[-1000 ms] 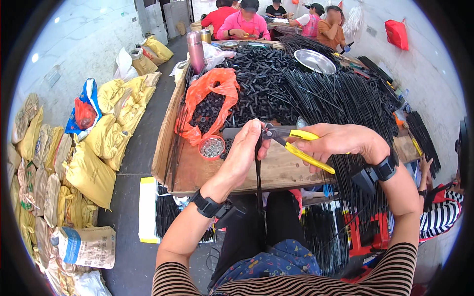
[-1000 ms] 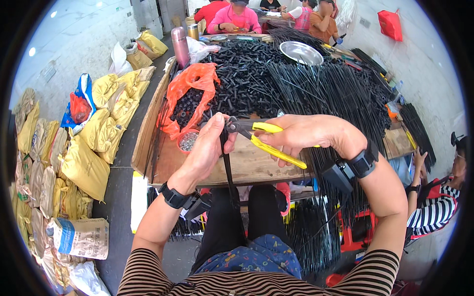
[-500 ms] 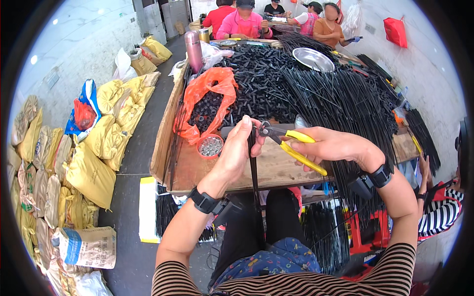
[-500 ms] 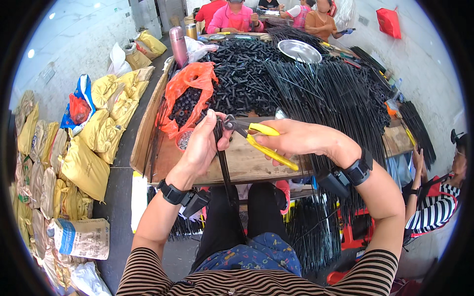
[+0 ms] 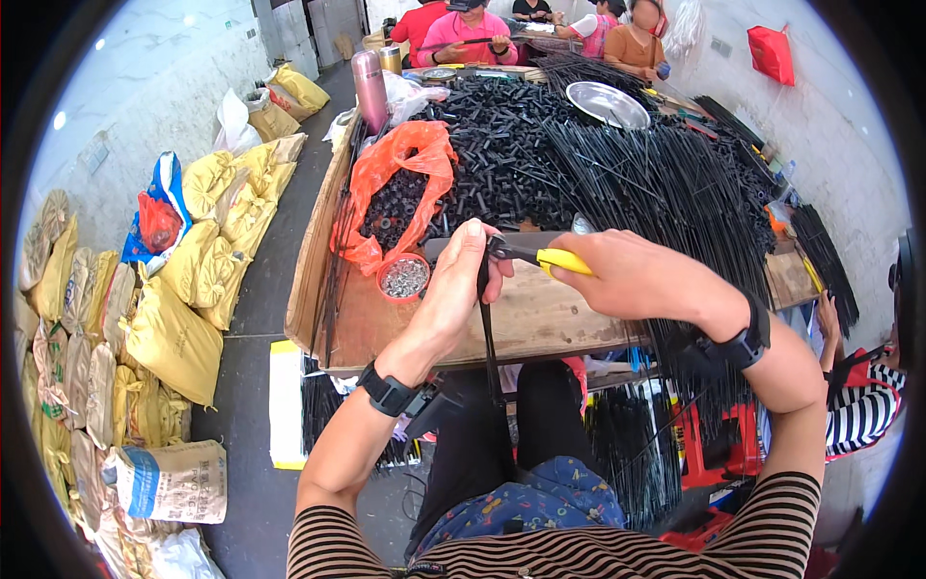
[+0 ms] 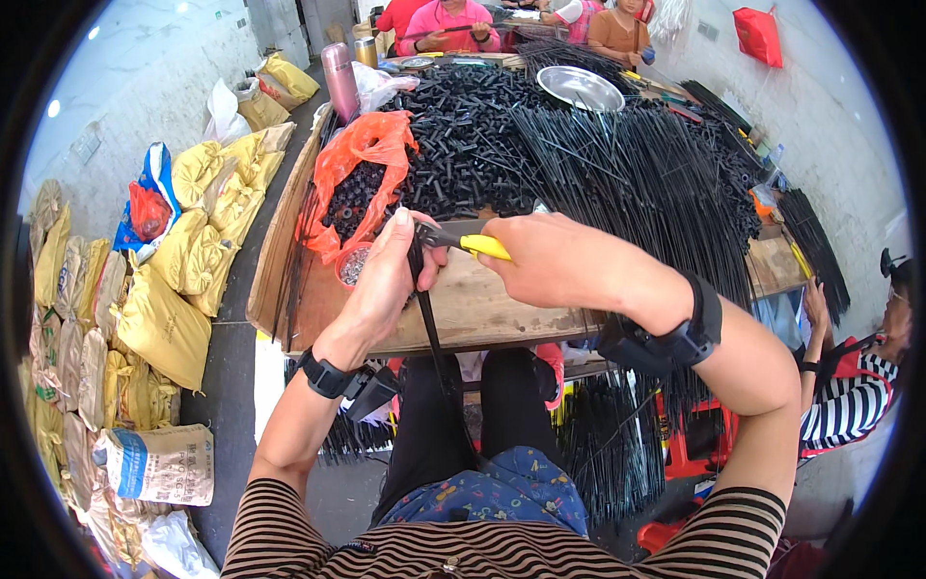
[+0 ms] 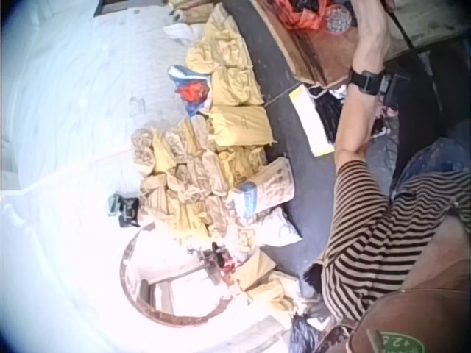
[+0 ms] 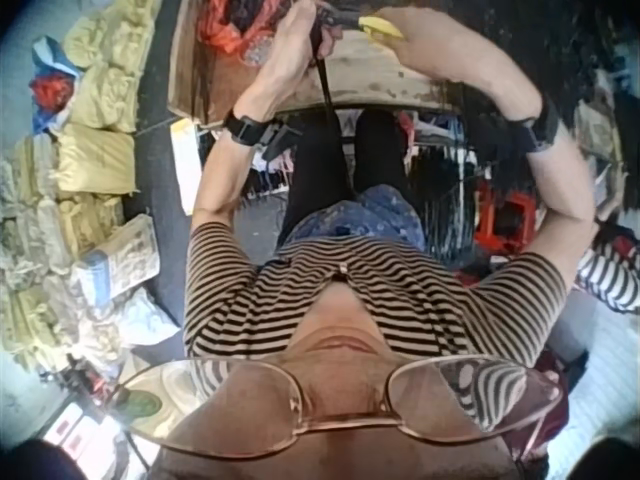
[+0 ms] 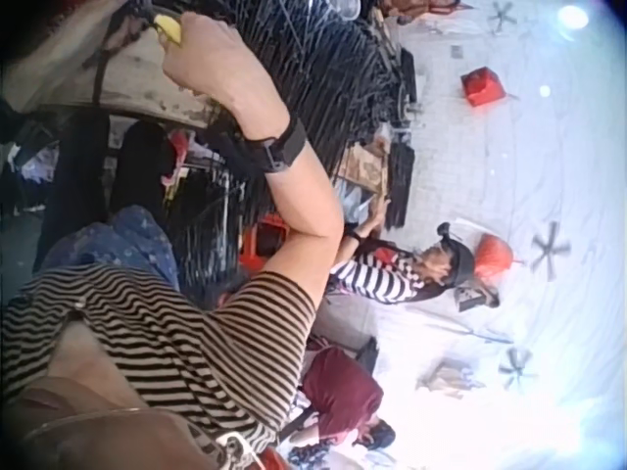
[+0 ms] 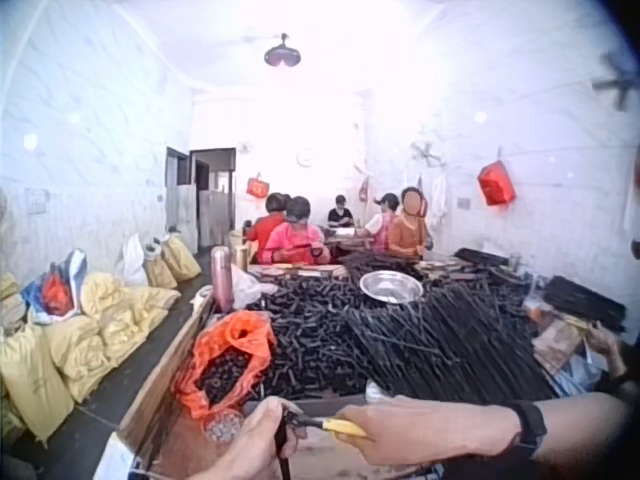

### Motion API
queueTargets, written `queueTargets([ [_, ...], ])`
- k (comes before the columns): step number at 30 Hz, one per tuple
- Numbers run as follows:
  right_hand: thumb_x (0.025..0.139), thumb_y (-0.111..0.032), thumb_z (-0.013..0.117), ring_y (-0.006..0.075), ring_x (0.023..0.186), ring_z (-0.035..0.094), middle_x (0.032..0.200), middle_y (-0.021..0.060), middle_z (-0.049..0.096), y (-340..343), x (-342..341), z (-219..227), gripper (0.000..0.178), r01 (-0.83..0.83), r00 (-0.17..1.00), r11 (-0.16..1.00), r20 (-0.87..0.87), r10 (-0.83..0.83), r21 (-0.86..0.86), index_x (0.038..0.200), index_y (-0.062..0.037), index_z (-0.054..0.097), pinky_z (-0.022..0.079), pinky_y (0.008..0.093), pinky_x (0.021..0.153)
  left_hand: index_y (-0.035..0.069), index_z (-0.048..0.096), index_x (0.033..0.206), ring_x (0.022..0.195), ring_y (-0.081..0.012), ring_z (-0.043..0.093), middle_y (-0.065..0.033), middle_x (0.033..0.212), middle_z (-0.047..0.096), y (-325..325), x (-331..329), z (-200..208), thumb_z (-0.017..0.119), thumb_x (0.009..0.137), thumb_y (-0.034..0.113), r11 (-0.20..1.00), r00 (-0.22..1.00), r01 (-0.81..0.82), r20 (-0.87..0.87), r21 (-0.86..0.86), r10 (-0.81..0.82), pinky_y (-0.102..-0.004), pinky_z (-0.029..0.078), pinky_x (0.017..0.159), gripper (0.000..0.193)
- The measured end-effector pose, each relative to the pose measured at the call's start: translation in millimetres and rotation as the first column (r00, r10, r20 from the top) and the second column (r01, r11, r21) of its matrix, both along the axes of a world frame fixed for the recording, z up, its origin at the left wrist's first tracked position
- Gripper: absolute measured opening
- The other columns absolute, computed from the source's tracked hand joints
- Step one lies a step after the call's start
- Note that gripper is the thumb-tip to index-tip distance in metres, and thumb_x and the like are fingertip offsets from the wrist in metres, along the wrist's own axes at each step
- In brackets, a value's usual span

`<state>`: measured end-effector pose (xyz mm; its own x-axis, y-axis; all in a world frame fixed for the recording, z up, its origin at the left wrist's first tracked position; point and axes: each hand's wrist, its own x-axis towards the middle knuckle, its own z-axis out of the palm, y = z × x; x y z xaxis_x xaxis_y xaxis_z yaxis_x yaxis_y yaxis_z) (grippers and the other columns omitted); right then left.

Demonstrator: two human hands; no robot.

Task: Insert umbrella ribs into the hub and secure them.

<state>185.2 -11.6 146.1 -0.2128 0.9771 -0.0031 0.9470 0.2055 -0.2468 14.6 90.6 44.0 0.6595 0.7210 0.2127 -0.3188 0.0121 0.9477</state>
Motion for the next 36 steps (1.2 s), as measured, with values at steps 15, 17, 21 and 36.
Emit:
queueTargets([
  [15,0.092,-0.039,0.048,0.0438,0.085,0.062,0.093,0.0288,0.062,-0.9,58.9,-170.4,0.048,0.401,0.855,0.909,0.312,-0.415,0.111,0.123,-0.0011,0.050,0.050,0.0492,0.076,0.001,0.054,0.097,0.069,-0.0101,0.051,-0.0021,0.075,0.052,-154.2,-29.8,-114.4,0.063,0.090,0.023,0.976,0.979,-0.114,-0.189,-0.186,0.078,-0.0279,0.044,0.063,0.025],
  [17,0.094,-0.042,0.046,0.0429,0.081,0.063,0.091,0.0276,0.062,8.5,24.4,-160.8,0.050,0.392,0.832,0.907,0.362,-0.420,0.151,0.122,-0.0014,0.050,0.051,0.0476,0.069,0.002,0.055,0.095,0.068,-0.0104,0.051,-0.0012,0.074,0.052,-143.2,-54.3,-93.3,0.063,0.090,0.025,0.914,0.915,-0.402,-0.007,0.059,0.403,-0.0281,0.043,0.060,0.025],
  [21,0.095,-0.042,0.044,0.0418,0.081,0.063,0.092,0.0262,0.061,7.4,3.1,-161.2,0.050,0.344,0.826,0.921,0.407,-0.389,0.181,0.123,-0.0011,0.048,0.052,0.0454,0.068,0.011,0.050,0.081,0.053,-0.0096,0.040,0.0001,0.065,0.045,-123.0,-166.2,-55.4,0.057,0.093,0.038,0.465,0.489,-0.872,0.222,0.155,0.844,-0.0243,0.032,0.046,0.030],
  [36,0.087,-0.031,0.054,0.0297,0.076,0.059,0.085,0.0137,0.057,-5.5,-0.7,-165.8,0.027,0.133,0.899,0.916,0.344,-0.272,0.379,0.082,-0.0066,0.062,0.050,0.0402,0.060,-0.013,0.061,0.097,0.072,-0.0283,0.060,-0.0241,0.082,0.065,-53.7,-389.4,-372.9,0.058,0.090,0.042,0.520,0.225,-0.816,-0.689,0.253,0.689,-0.0426,0.047,0.070,0.056],
])
